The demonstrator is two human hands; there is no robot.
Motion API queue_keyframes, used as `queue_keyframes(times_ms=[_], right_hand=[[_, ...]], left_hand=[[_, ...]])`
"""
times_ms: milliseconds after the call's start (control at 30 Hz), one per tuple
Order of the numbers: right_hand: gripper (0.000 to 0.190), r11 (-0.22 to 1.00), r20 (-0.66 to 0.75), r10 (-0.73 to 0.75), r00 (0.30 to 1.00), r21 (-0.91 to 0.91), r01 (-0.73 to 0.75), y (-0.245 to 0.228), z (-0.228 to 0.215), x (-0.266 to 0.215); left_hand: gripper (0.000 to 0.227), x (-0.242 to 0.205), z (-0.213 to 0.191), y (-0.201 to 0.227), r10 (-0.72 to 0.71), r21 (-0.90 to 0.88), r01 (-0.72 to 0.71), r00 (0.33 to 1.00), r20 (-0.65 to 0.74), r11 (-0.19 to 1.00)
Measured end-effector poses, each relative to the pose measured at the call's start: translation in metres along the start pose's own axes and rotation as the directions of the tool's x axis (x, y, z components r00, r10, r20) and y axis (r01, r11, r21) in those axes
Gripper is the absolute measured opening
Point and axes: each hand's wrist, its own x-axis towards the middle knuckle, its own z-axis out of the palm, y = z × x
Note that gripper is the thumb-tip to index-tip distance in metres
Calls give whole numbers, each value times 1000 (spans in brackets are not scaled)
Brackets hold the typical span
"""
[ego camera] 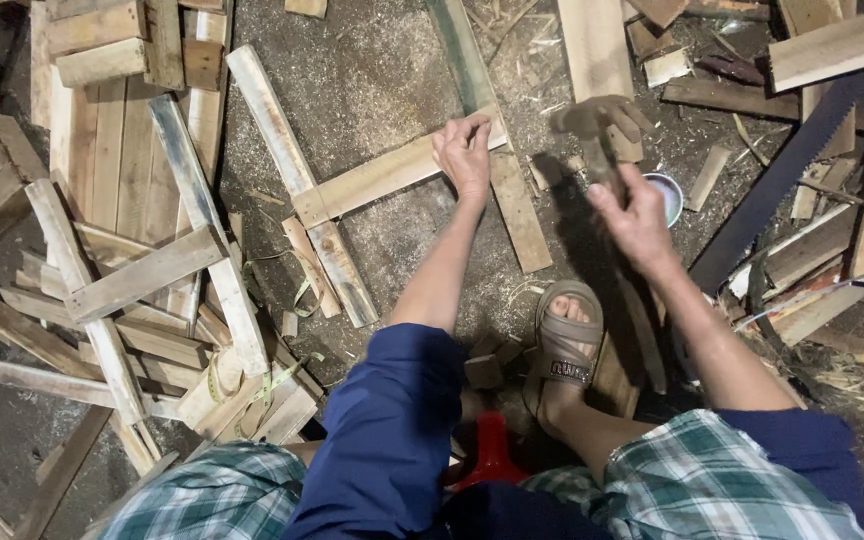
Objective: The person assembles a wooden frame by aligning wood pieces on the floor and hammering nails into the joints to secure them.
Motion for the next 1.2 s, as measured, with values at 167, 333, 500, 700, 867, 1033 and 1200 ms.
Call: queue_keyframes(times_ms=[167, 333, 500, 700, 867, 1033, 1200], right_hand=[[30, 996, 139, 59, 989, 59, -68, -12, 28, 10], [33, 999, 158, 51, 986, 4, -52, -23, 37, 28], [34, 997, 166, 73, 983, -45, -66, -22, 54, 42], [31, 1000, 164, 24, 986, -18, -22, -77, 67, 51], [26, 993, 127, -115, 985, -4, 117, -39, 79, 60], [22, 983, 149, -148, 978, -84, 162, -19, 90, 66], [24, 983, 98, -173, 980, -49, 178, -40, 83, 63]], left_hand=[[6, 1, 9, -2, -16, 79, 20, 999, -51, 997], [5, -1, 10, 6, -23, 129, 32, 997, -69, 991], [4, -1, 9, 10, -27, 133, 35, 997, -66, 991], [4, -1, 13, 5, -47, 122, 56, 996, -74, 991], [9, -3, 16, -2, -74, 146, 82, 995, -61, 986], [10, -4, 11, 7, -104, 150, 110, 994, -46, 983], [9, -2, 15, 3, -100, 141, 105, 994, -41, 984]])
